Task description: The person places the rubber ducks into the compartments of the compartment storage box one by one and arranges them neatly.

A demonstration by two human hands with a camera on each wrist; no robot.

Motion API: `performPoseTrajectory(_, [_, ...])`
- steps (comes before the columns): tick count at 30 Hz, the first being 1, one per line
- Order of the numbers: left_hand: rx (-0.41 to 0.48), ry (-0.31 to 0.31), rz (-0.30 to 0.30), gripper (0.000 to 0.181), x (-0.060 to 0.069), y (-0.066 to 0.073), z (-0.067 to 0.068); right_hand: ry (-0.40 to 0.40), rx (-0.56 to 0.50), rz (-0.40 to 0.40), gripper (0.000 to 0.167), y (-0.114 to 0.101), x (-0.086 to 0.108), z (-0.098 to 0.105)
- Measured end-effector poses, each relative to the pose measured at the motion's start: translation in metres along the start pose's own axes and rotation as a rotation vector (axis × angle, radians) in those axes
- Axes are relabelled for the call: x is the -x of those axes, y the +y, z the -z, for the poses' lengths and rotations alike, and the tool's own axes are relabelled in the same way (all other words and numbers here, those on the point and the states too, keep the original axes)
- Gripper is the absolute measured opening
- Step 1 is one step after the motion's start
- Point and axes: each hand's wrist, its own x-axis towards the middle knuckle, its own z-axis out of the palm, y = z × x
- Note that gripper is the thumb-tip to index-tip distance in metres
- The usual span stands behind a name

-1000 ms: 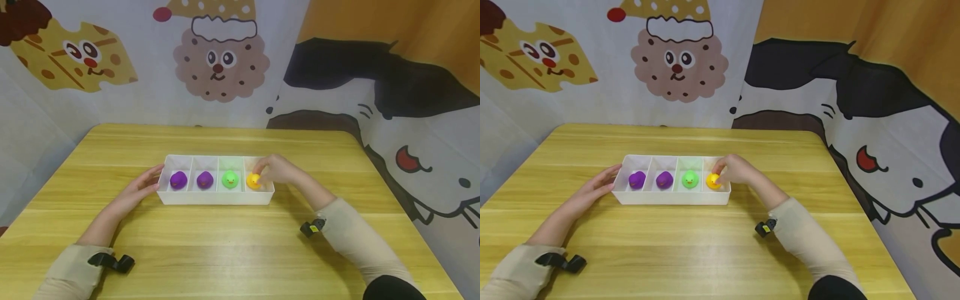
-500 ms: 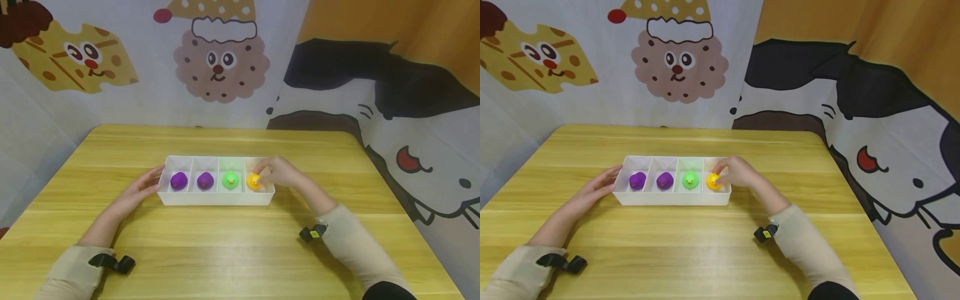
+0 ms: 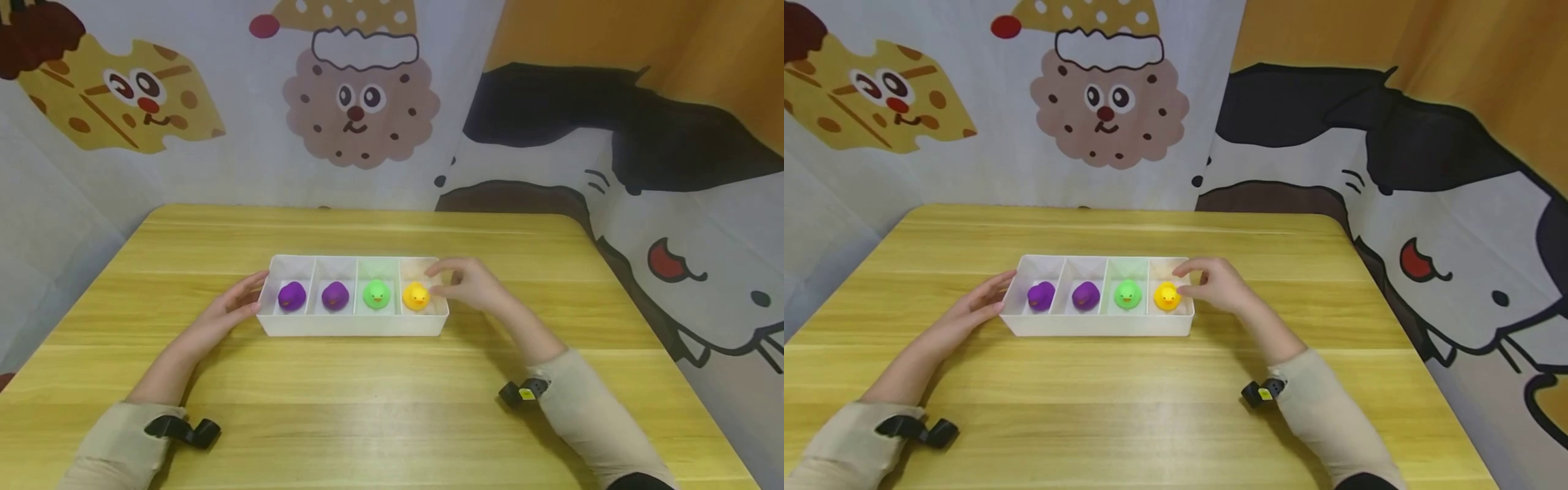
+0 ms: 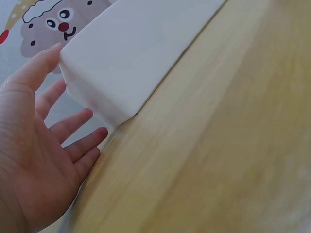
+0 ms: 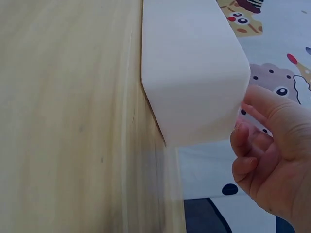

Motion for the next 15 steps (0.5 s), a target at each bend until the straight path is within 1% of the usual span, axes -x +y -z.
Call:
performPoseTrajectory(2, [-0.003,-0.002,-0.002,0.056,0.000,0.001,0.000,0.020,0.007,0.008,0.032,0.001,0.004,0.003])
performPoseTrajectory(9, [-0.016,-0.007,-0.025,0.055,0.000,0.005,0.002,0.077,-0.027,0.082,0.033,0.011,0.017,0.016])
performPoseTrajectory(11, [-0.027,-0.008,-0.030,0.054,0.000,0.006,0.003,0.096,-0.020,0.098,0.033,0.015,0.020,0.021])
performPoseTrajectory(15, [-0.043,-0.019,-0.036,0.054,0.000,0.010,0.005,0.136,0.021,0.086,0.032,0.022,0.028,0.032])
